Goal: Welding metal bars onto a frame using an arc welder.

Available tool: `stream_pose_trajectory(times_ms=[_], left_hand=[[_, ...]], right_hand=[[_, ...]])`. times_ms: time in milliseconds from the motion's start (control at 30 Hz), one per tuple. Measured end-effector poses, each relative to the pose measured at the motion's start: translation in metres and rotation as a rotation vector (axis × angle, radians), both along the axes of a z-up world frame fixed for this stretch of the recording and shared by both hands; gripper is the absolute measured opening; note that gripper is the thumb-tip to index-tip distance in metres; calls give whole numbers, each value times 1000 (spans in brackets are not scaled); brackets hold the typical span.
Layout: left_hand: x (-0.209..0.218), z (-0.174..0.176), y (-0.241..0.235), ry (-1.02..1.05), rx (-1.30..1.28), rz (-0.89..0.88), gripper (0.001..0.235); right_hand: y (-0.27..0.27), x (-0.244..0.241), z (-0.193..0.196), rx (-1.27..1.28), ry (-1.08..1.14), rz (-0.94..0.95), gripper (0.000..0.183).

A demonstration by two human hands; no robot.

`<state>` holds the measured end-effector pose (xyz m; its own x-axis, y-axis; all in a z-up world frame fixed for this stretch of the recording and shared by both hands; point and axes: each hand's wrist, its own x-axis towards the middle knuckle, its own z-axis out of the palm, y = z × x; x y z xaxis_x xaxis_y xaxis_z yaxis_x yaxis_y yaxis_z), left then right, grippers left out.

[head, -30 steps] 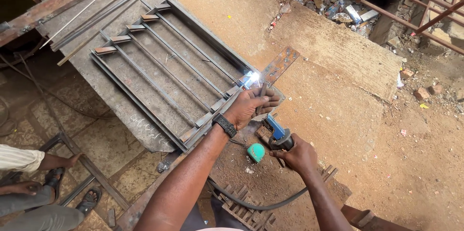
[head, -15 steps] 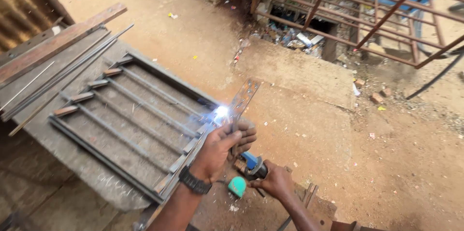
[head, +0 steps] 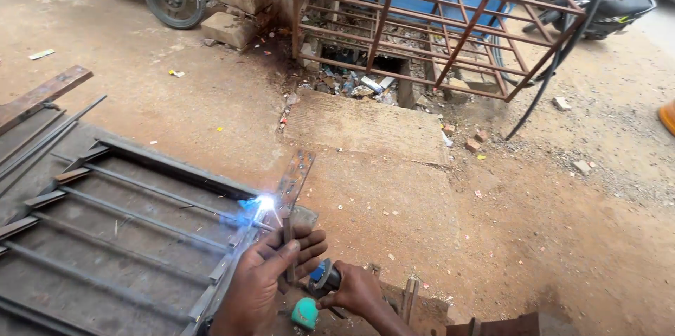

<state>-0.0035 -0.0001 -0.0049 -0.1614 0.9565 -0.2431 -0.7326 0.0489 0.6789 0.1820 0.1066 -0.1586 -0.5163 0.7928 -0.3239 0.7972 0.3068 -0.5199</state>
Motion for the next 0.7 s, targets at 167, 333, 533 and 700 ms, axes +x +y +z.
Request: stream_pose_trajectory(times_ms=[167,333,533,700], left_hand=[[-4,-3,1,19,-90,31,32],[3,2,-7,-25,7,-12,28],[12,1,-13,18,63,13,30],[8,-9,-24,77,88,49,30]], right_hand=[[2,-4,-3,-21,53,26,67],[2,-2,0,-7,65,43,68],[14,2,-1,46,-101,96,74],[22,7,-15,98,-115,128,70]])
